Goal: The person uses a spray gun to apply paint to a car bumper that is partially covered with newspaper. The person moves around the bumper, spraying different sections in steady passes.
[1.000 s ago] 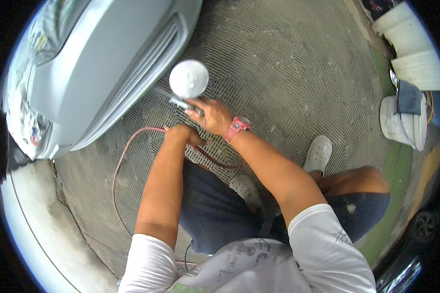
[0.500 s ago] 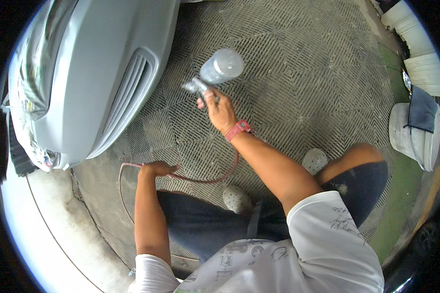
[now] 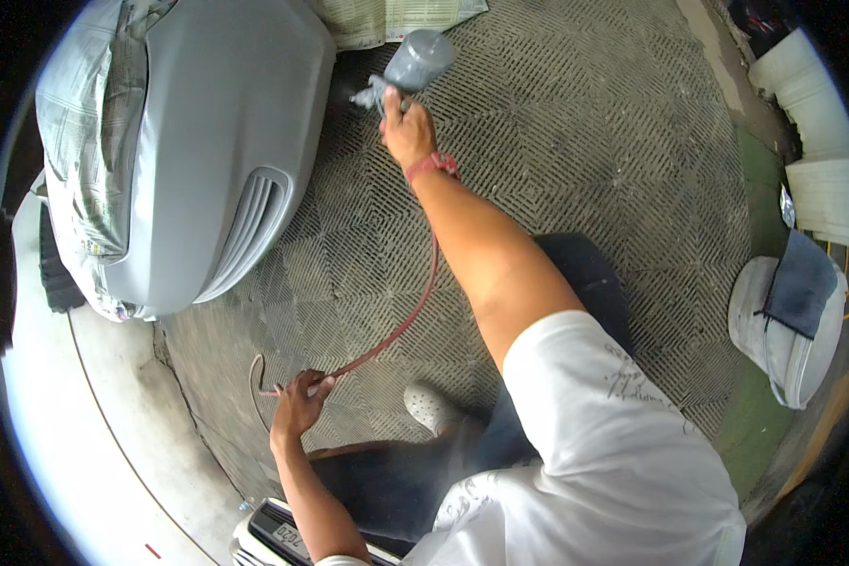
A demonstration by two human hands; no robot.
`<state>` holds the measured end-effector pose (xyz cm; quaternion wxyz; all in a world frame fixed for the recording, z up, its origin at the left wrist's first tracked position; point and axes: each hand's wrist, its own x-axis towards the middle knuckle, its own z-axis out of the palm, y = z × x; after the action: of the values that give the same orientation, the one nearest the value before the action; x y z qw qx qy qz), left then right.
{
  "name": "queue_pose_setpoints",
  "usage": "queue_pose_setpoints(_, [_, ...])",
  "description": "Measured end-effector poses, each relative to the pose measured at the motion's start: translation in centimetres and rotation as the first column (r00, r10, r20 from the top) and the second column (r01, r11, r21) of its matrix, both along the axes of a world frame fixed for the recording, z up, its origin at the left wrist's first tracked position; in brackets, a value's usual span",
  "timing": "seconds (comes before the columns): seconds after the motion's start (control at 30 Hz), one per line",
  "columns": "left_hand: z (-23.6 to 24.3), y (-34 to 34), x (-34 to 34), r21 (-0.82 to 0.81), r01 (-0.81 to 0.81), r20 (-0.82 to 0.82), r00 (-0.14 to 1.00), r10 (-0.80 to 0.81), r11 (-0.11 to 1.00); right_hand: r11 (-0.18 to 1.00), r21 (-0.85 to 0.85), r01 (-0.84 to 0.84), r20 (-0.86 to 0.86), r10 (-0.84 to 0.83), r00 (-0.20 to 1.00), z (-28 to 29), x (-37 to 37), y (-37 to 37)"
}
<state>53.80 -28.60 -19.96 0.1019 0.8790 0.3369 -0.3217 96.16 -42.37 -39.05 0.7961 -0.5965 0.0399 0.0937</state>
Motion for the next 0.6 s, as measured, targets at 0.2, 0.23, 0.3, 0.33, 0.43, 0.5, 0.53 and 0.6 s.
queue_pose_setpoints(0.2, [5.1,-6.9,1.0,0.001,0.000,0.085,0.996,0.000,1.000,0.997,0.008,0.071,-0.081,-0.070,0.994,1.5,7.5,-0.4])
queue_pose_setpoints(0.23, [6.3,-8.1,1.3,0.012,0.028,0.072,0.997,-0.029,1.000,0.996,0.006,0.087,-0.058,-0.086,0.995,1.8,8.3,-0.4])
queue_pose_setpoints(0.3, [8.2,-10.0,2.1,0.025,0.075,0.063,0.995,-0.076,0.997,0.992,-0.020,0.126,-0.050,-0.126,0.991,2.3,9.3,-0.3])
queue_pose_setpoints(0.33, [8.9,-10.7,2.4,0.026,0.093,0.068,0.993,-0.095,0.995,0.989,0.011,0.149,-0.024,-0.149,0.989,2.4,9.5,-0.2])
queue_pose_setpoints(0.43, [9.1,-10.9,3.5,0.016,0.157,0.091,0.983,-0.158,0.987,0.991,0.018,0.130,0.003,-0.130,0.991,2.2,8.8,-0.9])
queue_pose_setpoints(0.5, [8.5,-10.2,4.3,-0.024,0.170,0.106,0.980,-0.166,0.985,0.999,-0.033,0.041,0.127,-0.037,0.991,1.4,7.1,-1.8])
queue_pose_setpoints(0.53, [8.0,-9.7,4.9,-0.055,0.163,0.113,0.981,-0.156,0.985,0.999,-0.049,0.006,0.203,0.004,0.979,1.0,6.1,-2.3])
queue_pose_setpoints(0.6, [7.3,-8.5,6.6,-0.119,0.111,0.074,0.992,-0.103,0.987,0.987,-0.154,-0.037,0.246,0.075,0.966,0.1,3.1,-2.9])
